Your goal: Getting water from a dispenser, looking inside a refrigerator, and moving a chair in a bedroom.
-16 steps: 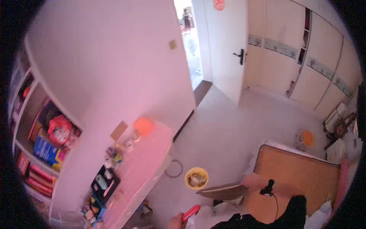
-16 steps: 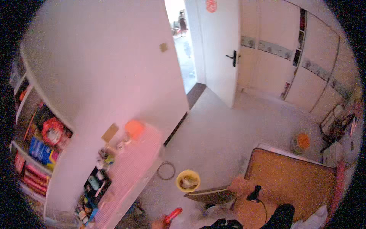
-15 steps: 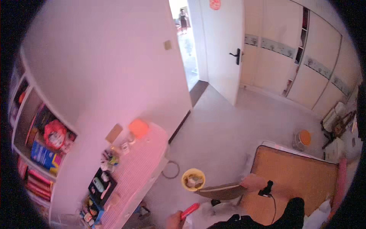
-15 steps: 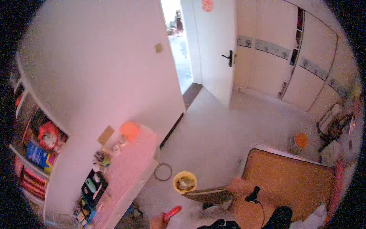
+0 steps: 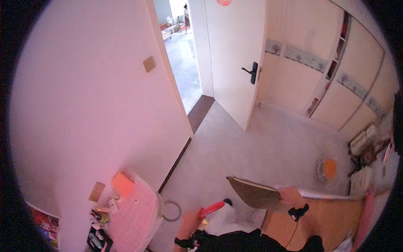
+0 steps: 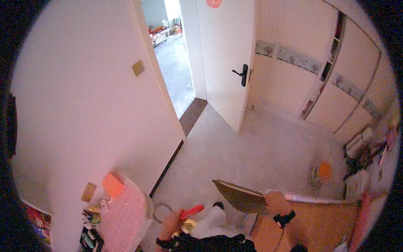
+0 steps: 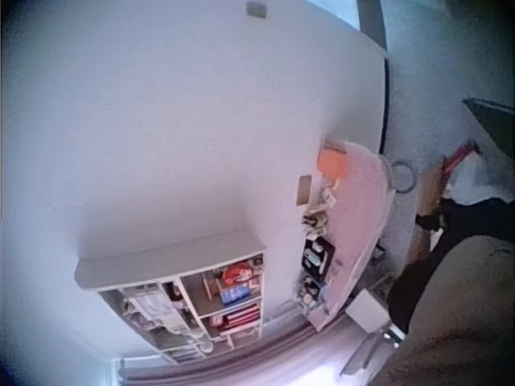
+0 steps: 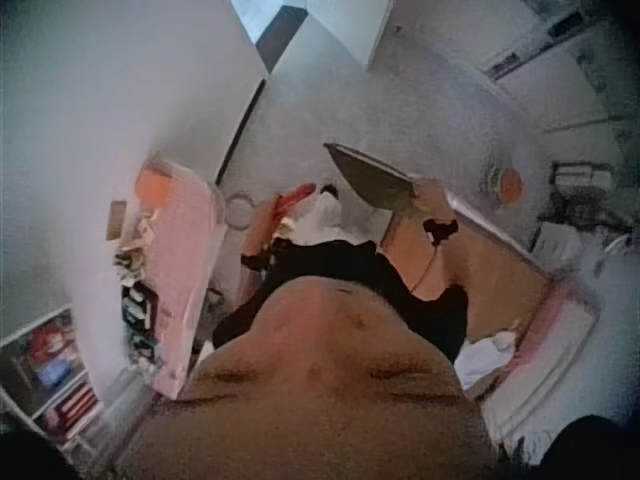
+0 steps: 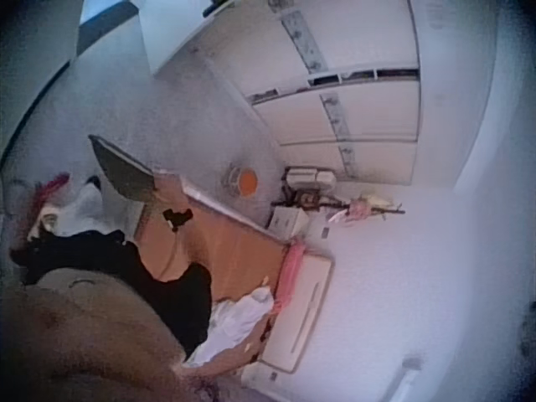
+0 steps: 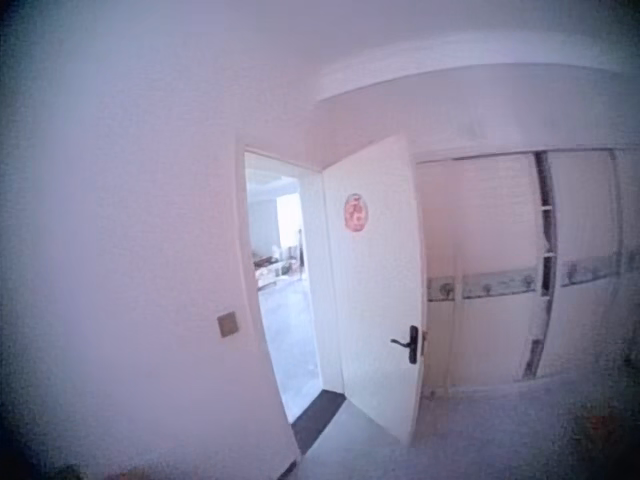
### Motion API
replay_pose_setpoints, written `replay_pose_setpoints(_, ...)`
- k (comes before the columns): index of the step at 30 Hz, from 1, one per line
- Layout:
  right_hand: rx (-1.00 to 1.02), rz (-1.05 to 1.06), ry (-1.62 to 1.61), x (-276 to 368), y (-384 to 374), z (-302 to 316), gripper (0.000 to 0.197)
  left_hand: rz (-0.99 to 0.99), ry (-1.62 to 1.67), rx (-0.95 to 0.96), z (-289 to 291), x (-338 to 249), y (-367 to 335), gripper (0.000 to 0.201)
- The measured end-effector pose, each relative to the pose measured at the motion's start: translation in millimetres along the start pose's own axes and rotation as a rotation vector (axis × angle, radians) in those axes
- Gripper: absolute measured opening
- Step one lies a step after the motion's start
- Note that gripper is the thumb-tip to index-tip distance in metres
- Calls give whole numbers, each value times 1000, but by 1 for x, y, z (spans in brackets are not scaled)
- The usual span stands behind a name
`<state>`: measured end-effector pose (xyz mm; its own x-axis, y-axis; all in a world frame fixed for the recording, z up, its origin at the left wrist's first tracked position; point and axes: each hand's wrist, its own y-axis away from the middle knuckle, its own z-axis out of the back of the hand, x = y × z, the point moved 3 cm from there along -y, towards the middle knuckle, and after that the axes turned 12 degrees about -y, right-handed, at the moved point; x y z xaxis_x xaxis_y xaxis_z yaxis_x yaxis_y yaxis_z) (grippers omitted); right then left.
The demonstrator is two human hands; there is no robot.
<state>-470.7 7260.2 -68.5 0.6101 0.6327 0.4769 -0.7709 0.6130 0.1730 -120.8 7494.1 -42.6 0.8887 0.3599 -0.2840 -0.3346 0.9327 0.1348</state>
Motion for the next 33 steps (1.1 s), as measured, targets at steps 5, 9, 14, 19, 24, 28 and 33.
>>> replay_pose_setpoints(5, -42, 4, 12, -25, -138, 94, 25, 45, 91, -57, 32, 7, -136, 24)
replay_pose_setpoints(9, 4, 23, 122, -88, -270, 98, 29, 57, 33, -7, 45, 28, -229, 23)
replay_pose_setpoints(14, 132, 58, 151, -139, -456, 129, 31, 243, 80, -79, 43, 39, -345, 26)
replay_pose_setpoints(19, 182, 229, 160, -151, -656, 136, 32, 518, 205, -160, 50, 51, -446, 26)
replay_pose_setpoints(24, 194, 402, 116, -148, -833, 161, 31, 590, 193, -104, 53, 63, -557, 22)
replay_pose_setpoints(28, 105, 466, 119, -125, -963, 191, 34, 681, 272, -159, 16, 115, -654, 24)
replay_pose_setpoints(33, 147, 481, 201, -108, -1118, 218, 37, 535, 435, -164, 139, 146, -810, 20)
